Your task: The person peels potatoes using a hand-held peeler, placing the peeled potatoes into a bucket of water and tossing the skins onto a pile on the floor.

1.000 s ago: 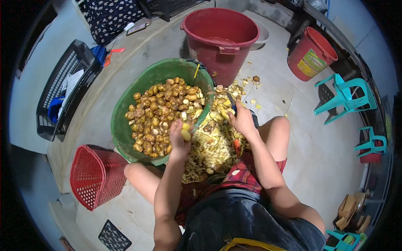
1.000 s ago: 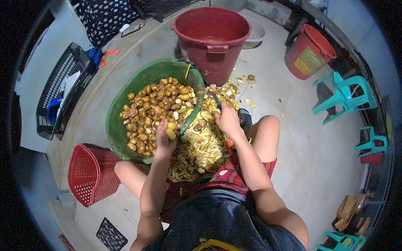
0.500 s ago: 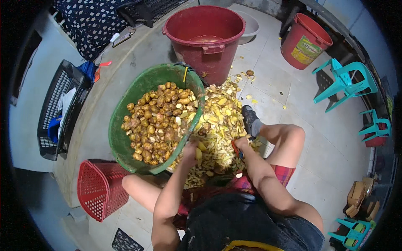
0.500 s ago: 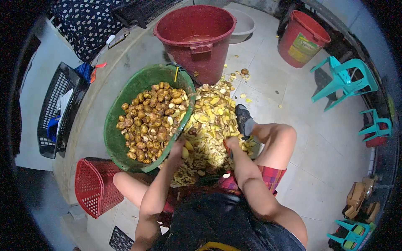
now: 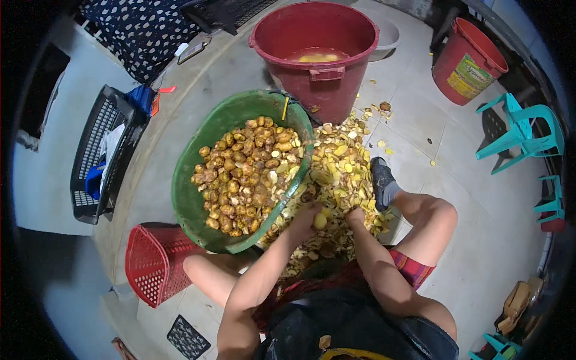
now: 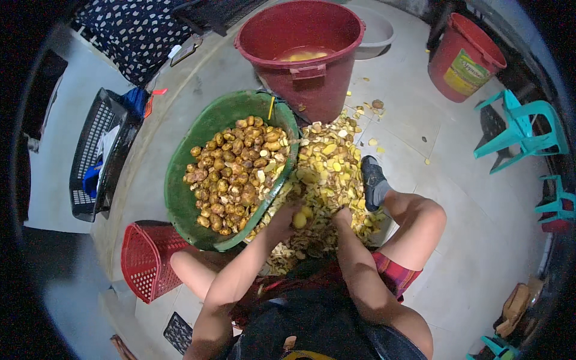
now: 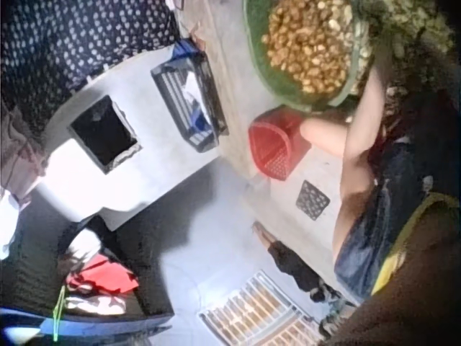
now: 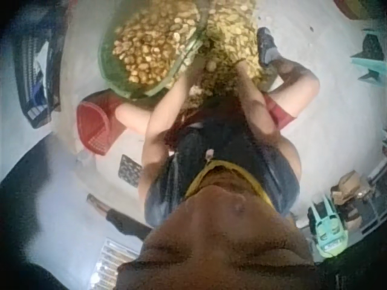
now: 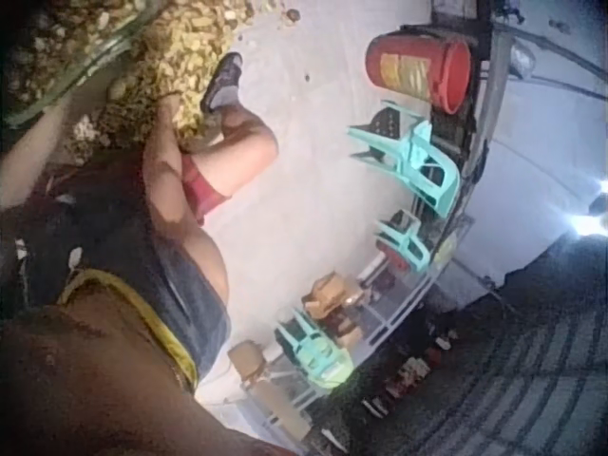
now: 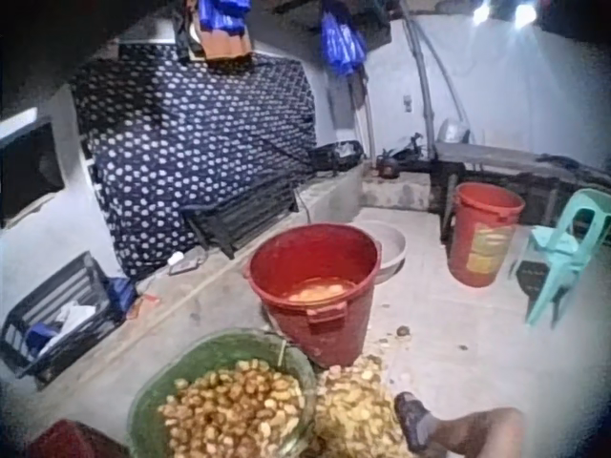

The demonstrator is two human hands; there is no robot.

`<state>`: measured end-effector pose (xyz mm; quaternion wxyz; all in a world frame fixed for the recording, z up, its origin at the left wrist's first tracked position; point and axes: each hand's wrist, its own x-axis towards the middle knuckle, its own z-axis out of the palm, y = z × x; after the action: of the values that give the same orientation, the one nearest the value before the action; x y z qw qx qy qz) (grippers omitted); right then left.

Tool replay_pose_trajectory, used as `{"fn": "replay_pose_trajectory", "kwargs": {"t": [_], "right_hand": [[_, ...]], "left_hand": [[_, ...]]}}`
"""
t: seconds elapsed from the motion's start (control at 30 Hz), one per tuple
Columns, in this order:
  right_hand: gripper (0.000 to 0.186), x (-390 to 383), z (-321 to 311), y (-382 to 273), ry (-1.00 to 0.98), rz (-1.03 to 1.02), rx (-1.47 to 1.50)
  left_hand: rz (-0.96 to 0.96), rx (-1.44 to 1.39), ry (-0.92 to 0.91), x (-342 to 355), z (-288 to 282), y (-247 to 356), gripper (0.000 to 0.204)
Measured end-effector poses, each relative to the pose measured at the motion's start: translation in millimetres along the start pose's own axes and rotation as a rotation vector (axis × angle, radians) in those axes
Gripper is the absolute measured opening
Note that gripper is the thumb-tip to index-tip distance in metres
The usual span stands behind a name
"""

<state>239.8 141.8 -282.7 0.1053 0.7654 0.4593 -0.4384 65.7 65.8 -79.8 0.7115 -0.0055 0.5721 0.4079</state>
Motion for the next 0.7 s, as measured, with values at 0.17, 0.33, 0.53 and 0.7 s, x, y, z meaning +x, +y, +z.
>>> {"fn": "replay_pose_trajectory", "kwargs": {"t": [0.17,0.33,0.53,0.7], "right_hand": [[0.037,7,-13,6,0.091,-0.020,-0.013],[0.053,-27,-32,-13,0.163,-0.100,-0.205],[0.057,-15,-36,-28,0.203,-0.364,-0.039],[0.044,-35,-55,-43,0.230,-0.501,-0.183]], "left_hand": [[0.309,-0.126,-0.365,27,36,123,0.032],[0.699,-0.555,-0.446,8,85,311,0.053],[0.789,0.030,0.172,52,-9,300,0.046],[0.739,-0.014,0.302,82,14,248,0.045]]}}
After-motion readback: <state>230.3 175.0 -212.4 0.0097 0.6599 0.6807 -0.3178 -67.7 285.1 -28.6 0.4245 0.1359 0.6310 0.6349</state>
